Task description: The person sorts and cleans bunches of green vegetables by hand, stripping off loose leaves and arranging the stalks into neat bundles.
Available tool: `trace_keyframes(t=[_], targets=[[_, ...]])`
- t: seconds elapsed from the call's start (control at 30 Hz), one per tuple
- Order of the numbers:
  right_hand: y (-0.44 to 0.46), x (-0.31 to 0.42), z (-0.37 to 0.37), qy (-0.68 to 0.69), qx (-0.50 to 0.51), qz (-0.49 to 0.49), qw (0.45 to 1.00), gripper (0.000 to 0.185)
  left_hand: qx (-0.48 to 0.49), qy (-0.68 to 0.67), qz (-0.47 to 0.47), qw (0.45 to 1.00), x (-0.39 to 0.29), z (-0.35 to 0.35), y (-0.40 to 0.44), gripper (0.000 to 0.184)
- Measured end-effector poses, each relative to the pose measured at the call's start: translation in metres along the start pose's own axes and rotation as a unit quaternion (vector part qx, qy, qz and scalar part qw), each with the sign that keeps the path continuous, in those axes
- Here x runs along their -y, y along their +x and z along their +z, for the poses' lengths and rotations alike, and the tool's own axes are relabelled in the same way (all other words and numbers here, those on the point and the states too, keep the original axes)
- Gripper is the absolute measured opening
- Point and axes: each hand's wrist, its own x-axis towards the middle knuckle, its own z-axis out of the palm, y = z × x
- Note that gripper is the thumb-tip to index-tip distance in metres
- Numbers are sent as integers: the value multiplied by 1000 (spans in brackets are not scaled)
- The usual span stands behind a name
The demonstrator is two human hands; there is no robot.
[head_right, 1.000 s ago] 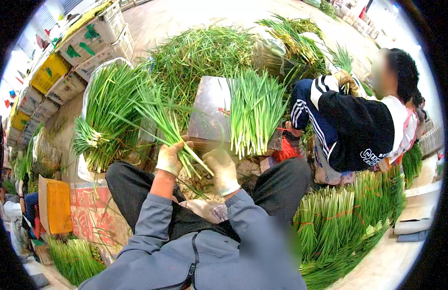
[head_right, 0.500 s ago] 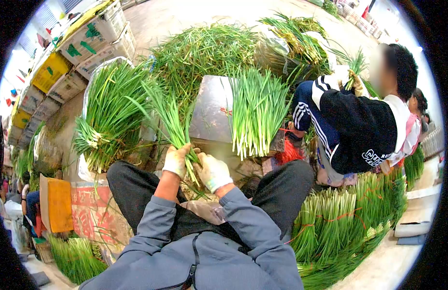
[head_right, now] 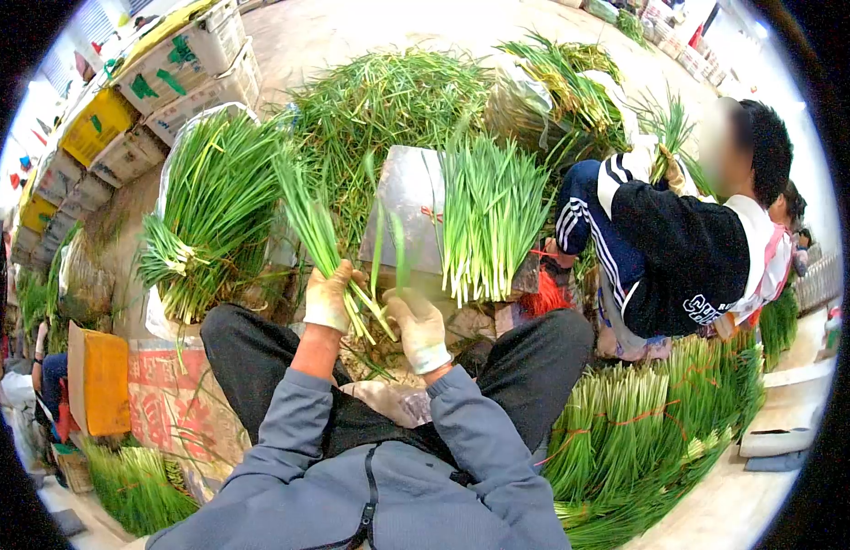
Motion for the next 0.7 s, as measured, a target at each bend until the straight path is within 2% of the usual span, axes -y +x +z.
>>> trace_keyframes(t=[0.07,0.13,0.2,0.23,0.3,0.4,0.43,0.47,0.53,0.57,0.6,0.63,0.67,0.7], targets=[[-3,7,-1,83,26,-21,996,13,-11,-81,9,997,0,-3,4,39],[-11,19,-6,67,28,9,997,14,-3,-99,6,995,1,-6,7,42],[-20,33,-4,107,30,-24,994,16,-3,-103,14,995,-5,-1,4,43],[-21,28,-20,144,51,1,988,14,-5,-105,19,994,-8,-1,1,43],[-39,52,-15,141,13,-77,987,16,-15,-93,17,995,-9,-6,5,41],[-58,75,-37,120,10,-131,984,22,-39,-78,13,996,-14,-13,11,38],[-65,82,-43,124,-10,-110,986,19,-44,-89,10,995,-16,-14,11,38],[-69,86,-48,66,-9,-85,994,14,-49,-99,6,994,-17,-16,11,38],[-67,72,-56,-93,22,27,995,13,-21,-95,-3,995,-13,-18,12,39],[-60,50,-72,-269,66,109,955,22,12,-105,22,994,-12,-15,9,34],[-56,30,-80,-484,145,62,861,32,45,-114,47,991,-12,-12,5,29],[-51,8,-89,-606,257,99,746,37,45,-111,40,992,-14,-9,1,40],[-48,5,-85,-702,359,133,600,43,49,-113,42,992,-14,-7,-2,40],[-45,4,-82,-669,277,77,685,41,56,-104,34,992,-15,-7,-3,41]])
